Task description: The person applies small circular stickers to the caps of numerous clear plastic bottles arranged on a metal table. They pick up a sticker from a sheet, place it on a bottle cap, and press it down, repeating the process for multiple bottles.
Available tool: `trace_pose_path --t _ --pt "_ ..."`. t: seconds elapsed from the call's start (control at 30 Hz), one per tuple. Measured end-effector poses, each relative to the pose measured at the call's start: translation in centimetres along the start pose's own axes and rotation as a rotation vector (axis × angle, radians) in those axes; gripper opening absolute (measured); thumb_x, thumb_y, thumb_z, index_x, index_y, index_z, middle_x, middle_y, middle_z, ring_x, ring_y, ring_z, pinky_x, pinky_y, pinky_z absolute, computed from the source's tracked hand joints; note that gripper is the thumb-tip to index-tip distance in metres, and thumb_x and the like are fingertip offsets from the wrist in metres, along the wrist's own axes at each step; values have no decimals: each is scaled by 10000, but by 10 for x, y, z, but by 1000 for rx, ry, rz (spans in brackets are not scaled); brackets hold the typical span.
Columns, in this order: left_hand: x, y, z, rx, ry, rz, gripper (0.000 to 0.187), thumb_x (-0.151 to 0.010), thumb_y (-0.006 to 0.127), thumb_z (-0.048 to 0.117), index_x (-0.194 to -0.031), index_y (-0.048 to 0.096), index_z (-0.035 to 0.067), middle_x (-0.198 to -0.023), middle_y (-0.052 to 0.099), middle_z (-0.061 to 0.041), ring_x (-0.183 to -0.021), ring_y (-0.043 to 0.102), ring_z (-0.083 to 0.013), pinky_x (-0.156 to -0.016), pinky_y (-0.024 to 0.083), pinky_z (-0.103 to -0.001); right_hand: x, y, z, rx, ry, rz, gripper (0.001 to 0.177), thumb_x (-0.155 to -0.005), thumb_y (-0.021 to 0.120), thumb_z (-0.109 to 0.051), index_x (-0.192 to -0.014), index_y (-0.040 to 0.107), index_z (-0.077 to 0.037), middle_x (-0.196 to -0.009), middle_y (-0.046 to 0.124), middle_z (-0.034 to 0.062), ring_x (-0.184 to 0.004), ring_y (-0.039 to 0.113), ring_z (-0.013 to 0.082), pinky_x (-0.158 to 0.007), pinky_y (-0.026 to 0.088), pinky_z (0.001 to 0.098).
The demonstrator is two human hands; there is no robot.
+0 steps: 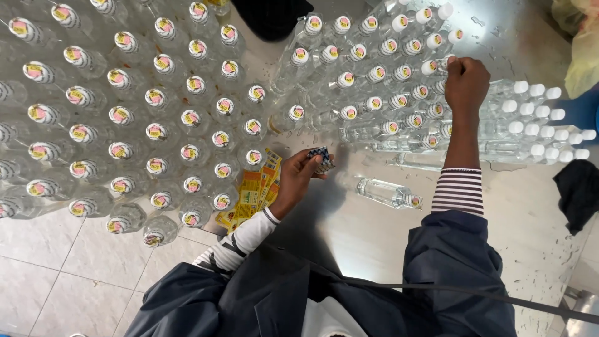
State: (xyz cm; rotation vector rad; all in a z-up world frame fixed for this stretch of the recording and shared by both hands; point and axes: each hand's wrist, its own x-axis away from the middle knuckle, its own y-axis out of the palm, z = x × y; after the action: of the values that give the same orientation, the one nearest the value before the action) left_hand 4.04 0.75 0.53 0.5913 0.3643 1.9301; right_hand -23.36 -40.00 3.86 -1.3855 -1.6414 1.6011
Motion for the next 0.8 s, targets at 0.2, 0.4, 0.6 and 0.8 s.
trace_pose_path --t 0.2,0.4,0.6,0.8 --pt "-3 -3 -1 -11 18 47 341 -1042 706 267 -1207 770 -24 -1130 836 -179 -949 819 -244 -693 734 -349 3 -11 -14 -142 166 -49 590 -1293 667 -242 -762 436 -132 -660 435 -6 -651 365 136 -610 287 408" --pt "2 -2 -2 -7 -27 50 345 -1036 703 273 -1208 774 -18 -1121 839 -164 -967 816 -234 -716 734 -343 4 -12 -21 -93 -28 66 342 -1202 687 -232 -918 813 -89 -938 823 48 -809 723 233 -610 496 439" --pt "4 -8 -7 -8 -25 81 341 -1033 709 274 -1173 783 -29 -1112 837 -165 -949 822 -262 -697 741 -367 4 -2 3 56 -58 63 420 -1206 751 -188 -800 744 -83 -714 678 54 -612 540 190 -494 319 421" --pt "6 -7 -1 -6 -26 63 350 -1039 696 280 -1174 788 -31 -1124 837 -173 -990 824 -286 -709 736 -368 7 8 4 -19 42 16 606 -1300 752 -300 -754 567 -114 -668 483 3 -637 376 145 -571 254 416"
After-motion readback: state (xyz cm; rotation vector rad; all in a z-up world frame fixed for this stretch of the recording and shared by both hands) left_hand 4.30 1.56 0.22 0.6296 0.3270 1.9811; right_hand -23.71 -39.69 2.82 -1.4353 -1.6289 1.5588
